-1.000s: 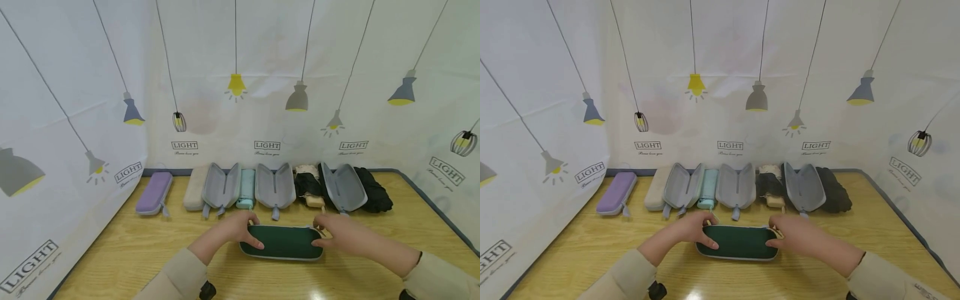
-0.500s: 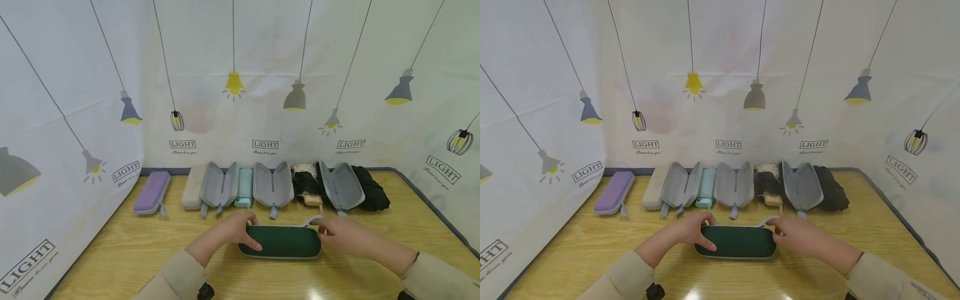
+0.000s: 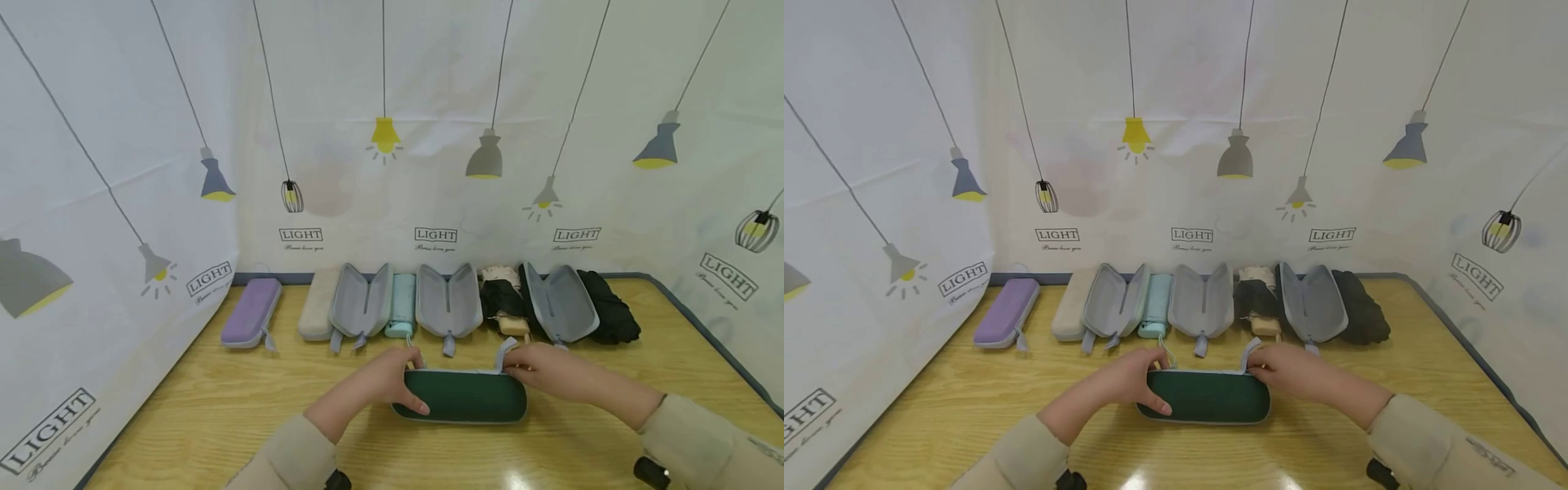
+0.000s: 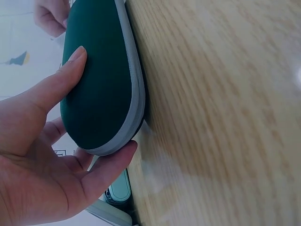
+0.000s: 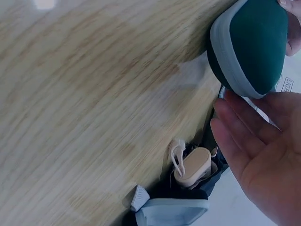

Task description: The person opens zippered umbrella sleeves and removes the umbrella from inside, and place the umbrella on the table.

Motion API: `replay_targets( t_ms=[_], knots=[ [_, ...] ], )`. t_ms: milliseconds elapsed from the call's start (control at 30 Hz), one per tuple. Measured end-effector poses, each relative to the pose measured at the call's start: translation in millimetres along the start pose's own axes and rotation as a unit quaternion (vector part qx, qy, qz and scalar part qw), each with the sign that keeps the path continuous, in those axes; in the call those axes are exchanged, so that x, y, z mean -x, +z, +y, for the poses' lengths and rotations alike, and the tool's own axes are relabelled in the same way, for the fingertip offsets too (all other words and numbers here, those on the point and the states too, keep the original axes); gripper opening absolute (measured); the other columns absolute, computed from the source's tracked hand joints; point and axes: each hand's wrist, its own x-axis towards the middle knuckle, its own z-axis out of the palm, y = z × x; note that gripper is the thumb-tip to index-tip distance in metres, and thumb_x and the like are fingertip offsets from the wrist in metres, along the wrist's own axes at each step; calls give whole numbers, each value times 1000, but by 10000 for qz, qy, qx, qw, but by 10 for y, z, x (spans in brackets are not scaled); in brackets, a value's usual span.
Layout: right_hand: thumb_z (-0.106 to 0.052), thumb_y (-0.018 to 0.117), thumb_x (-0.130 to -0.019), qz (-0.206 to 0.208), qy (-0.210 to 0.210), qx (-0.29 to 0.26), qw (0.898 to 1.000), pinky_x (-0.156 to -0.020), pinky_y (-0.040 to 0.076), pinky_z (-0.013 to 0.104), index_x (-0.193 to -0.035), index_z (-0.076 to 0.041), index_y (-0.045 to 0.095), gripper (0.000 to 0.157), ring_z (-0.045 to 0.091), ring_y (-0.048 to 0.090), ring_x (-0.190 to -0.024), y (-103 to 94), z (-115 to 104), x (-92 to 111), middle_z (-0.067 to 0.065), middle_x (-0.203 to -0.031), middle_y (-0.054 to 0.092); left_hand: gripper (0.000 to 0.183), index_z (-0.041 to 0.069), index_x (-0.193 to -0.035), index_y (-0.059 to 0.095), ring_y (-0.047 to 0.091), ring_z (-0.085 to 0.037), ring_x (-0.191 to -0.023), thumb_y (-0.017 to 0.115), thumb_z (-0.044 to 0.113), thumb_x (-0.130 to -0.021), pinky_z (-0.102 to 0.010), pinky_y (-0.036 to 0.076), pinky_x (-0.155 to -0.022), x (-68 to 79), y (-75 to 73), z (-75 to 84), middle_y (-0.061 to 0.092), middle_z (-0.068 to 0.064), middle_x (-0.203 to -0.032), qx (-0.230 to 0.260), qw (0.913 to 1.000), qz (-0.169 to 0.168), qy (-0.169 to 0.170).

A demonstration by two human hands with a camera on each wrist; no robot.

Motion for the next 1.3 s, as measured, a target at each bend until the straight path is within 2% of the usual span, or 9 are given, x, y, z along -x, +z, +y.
replay_targets(
  t_ms=[133, 300, 567, 867, 1033, 1133, 1233, 1300],
  knots=[
    [-13, 57, -98, -41, 95, -138, 9999, -54, 35, 25, -77, -18, 56, 22, 3, 35, -54, 4, -28, -47, -10, -64, 41, 52, 20, -103, 56, 55, -16, -91, 91, 32, -67, -32, 48, -78, 14, 18, -1, 57, -1, -105, -45, 10000, 49, -49],
    [-14, 59, -98, -24, 127, 60, 9999, -52, 34, 25, -76, -18, 57, 22, 3, 33, -52, -1, -43, -53, -10, -62, 39, 53, 21, -105, 57, 54, -16, -94, 91, 34, -66, -33, 48, -80, 32, 32, 3, 57, -1, -106, -160, 9998, 92, -125],
    [-7, 65, -92, 249, -357, 734, 9964, -56, 36, 25, -72, -20, 63, 24, 2, 36, -58, -13, -52, -52, -15, -63, 45, 54, 21, -107, 58, 53, -16, -93, 91, 35, -67, -34, 48, -80, 40, 32, 4, 56, 0, -106, -104, 9997, 63, -206],
    [1, 64, -88, 300, -228, 760, 9964, -53, 29, 23, -62, -20, 45, 39, 2, 24, -53, -18, -70, -54, -12, -58, 28, 56, 19, -111, 60, 54, -17, -94, 90, 38, -67, -35, 48, -81, 54, 26, 21, 57, 0, -107, -181, 9994, 203, -232],
    [-2, 64, -91, 394, -268, 1232, 9912, -52, 30, 22, -64, -20, 50, 35, 1, 27, -53, 20, -33, -42, -12, -59, 33, 60, 18, -117, 62, 57, -17, -100, 89, 41, -68, -34, 49, -85, 50, 31, 17, 61, 0, -112, -322, 9988, 292, -234],
    [-5, 66, -91, 490, -289, 1644, 9847, -52, 32, 23, -67, -19, 55, 30, 3, 30, -54, 52, 9, -7, -11, -63, 38, 63, 15, -121, 62, 59, -19, -106, 87, 43, -70, -35, 49, -88, 36, 29, 5, 63, 0, -117, -413, 9983, 301, -292],
    [-4, 67, -89, 539, -292, 1959, 9787, -52, 33, 24, -69, -17, 57, 26, 4, 32, -55, 80, 65, 53, -10, -66, 41, 64, 13, -123, 63, 59, -21, -107, 85, 43, -72, -36, 49, -89, 28, 22, 1, 64, -2, -117, -350, 9979, 311, -450],
    [-2, 67, -89, 499, -243, 1994, 9783, -52, 34, 25, -70, -16, 57, 25, 4, 33, -56, 89, 98, 102, -9, -67, 42, 63, 11, -123, 63, 60, -22, -108, 84, 43, -73, -38, 49, -89, 21, 18, 6, 64, -2, -117, -253, 9975, 316, -577]
  ],
)
